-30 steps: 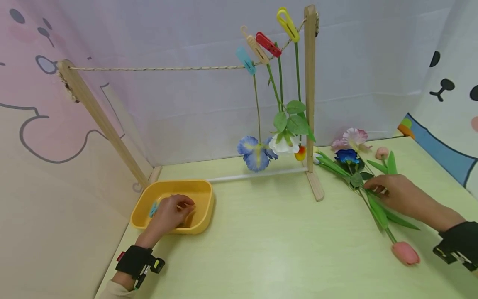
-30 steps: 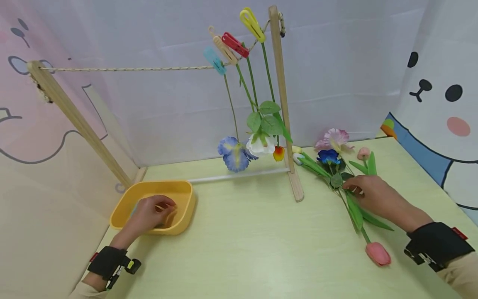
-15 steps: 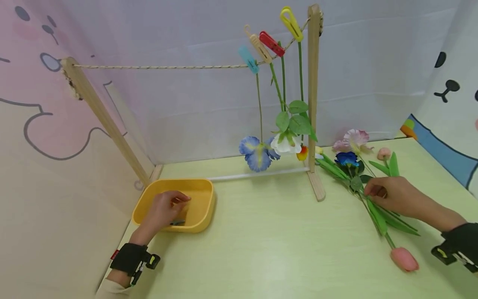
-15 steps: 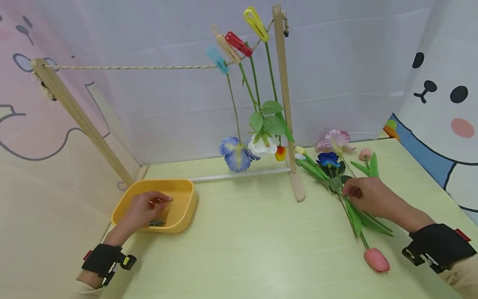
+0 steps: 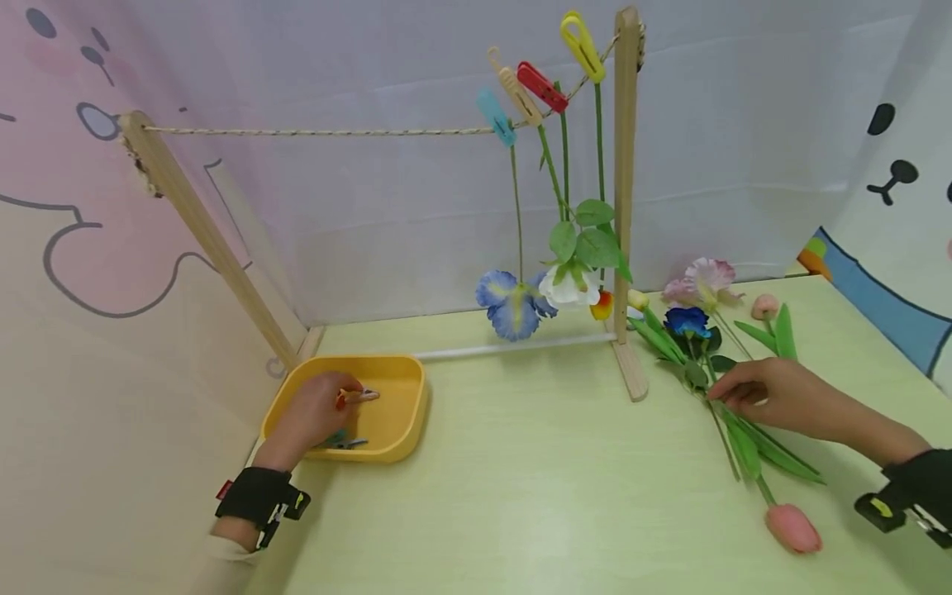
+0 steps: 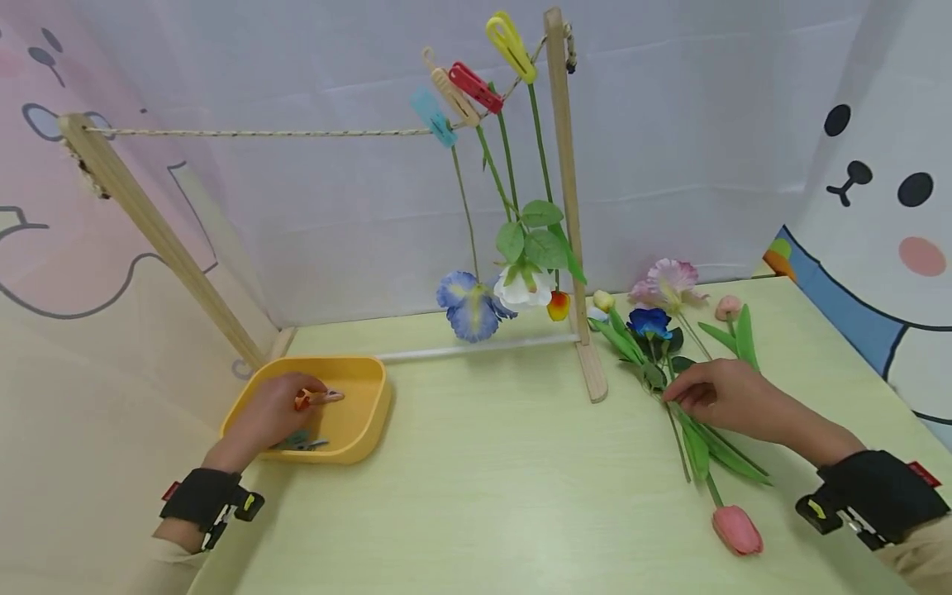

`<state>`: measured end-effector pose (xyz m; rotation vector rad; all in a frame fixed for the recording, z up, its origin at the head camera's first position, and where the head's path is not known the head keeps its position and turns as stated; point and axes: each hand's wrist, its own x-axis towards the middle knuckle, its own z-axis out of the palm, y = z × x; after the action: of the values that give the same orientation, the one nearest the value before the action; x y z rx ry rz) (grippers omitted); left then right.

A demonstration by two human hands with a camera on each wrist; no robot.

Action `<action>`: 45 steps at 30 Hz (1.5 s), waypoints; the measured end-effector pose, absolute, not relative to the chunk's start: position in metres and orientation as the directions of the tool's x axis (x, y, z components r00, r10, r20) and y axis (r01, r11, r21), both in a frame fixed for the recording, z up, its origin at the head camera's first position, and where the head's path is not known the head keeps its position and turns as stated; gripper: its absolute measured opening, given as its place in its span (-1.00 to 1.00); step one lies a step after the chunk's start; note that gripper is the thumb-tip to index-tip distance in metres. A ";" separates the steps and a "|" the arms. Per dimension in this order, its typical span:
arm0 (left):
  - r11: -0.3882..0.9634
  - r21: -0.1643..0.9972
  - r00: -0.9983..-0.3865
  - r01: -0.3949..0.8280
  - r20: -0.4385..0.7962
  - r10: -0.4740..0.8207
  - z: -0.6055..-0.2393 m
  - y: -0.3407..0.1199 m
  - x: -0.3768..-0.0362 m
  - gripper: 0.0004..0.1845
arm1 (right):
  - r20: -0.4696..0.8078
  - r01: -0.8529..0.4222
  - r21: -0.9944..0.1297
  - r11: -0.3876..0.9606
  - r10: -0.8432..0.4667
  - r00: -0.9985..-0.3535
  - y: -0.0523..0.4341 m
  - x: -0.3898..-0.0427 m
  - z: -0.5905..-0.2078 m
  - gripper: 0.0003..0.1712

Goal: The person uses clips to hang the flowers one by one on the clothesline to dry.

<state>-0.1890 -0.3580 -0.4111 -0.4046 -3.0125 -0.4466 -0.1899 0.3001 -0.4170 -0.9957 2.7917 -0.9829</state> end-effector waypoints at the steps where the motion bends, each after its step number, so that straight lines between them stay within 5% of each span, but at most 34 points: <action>1: 0.927 0.256 -0.961 0.276 0.096 0.259 -0.412 -0.359 -0.191 -0.84 | 0.191 -0.581 -0.569 0.581 -0.594 -0.781 0.300 -0.190 -0.418 -0.65; 13: 0.914 0.207 -0.931 0.349 0.191 0.312 -0.418 -0.364 -0.195 -0.67 | 0.390 -0.711 -0.342 0.614 -0.596 -0.702 0.289 -0.190 -0.418 -0.53; 21: 0.913 0.182 -0.925 0.365 0.180 0.334 -0.418 -0.361 -0.196 -0.73 | 0.491 -0.738 -0.210 0.642 -0.583 -0.647 0.280 -0.190 -0.404 -0.41; 31: 0.918 0.269 -0.955 0.291 0.018 0.297 -0.416 -0.356 -0.202 -0.80 | 0.608 -0.673 -0.275 0.687 -0.418 -0.675 0.275 -0.185 -0.377 -0.37; 39: 0.910 0.287 -0.954 0.298 0.082 0.287 -0.404 -0.350 -0.196 -0.76 | 0.722 -0.689 -0.271 0.672 -0.332 -0.607 0.275 -0.185 -0.357 -0.32; 45: 0.871 0.373 -0.947 0.321 0.137 0.291 -0.396 -0.347 -0.196 -0.69 | 0.744 -0.648 -0.283 0.707 -0.265 -0.614 0.273 -0.180 -0.347 -0.40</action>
<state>-0.1956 -0.3470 -0.3959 -0.4852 -2.9645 -0.6106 -0.1802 0.2731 -0.3465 -1.0984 3.5183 -1.1287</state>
